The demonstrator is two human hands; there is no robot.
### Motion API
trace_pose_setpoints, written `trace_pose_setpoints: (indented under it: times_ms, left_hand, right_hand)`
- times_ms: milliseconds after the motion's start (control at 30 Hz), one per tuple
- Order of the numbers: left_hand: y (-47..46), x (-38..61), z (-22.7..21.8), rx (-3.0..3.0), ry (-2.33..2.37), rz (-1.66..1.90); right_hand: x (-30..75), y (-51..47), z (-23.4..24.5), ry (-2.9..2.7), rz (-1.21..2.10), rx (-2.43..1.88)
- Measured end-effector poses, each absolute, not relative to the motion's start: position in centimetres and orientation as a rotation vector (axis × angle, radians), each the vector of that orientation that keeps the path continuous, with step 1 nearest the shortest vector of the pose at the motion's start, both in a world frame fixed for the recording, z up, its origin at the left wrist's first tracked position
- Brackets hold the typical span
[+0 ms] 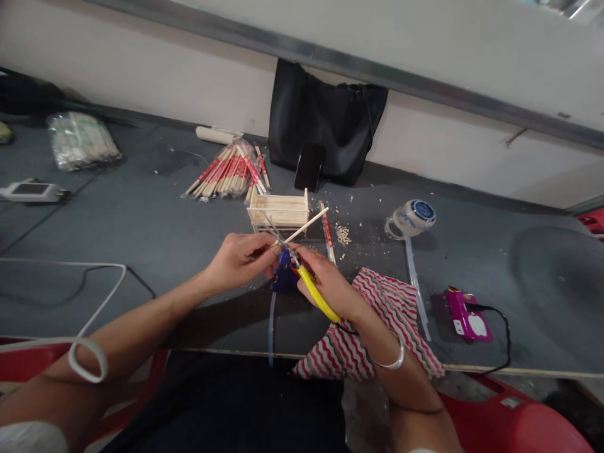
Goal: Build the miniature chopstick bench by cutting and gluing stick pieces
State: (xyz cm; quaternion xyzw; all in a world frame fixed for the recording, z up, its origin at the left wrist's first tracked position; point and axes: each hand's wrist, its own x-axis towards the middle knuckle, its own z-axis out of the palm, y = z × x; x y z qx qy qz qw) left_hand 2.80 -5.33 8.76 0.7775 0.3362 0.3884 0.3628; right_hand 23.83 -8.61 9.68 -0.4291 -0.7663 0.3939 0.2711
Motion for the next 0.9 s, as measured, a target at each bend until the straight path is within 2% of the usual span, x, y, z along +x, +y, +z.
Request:
trace_pose_setpoints:
  times_ms: [467, 900]
  left_hand:
    - [-5.32, 3.02, 9.12, 1.520, 0.775, 0.835]
    - [-4.99, 2.48, 8.80, 1.629, 0.758, 0.854]
  right_hand:
    - [24.28, -8.60, 9.29, -2.084, 1.052, -1.175]
    - [23.61, -8.70, 9.04, -2.125, 0.958, -1.247]
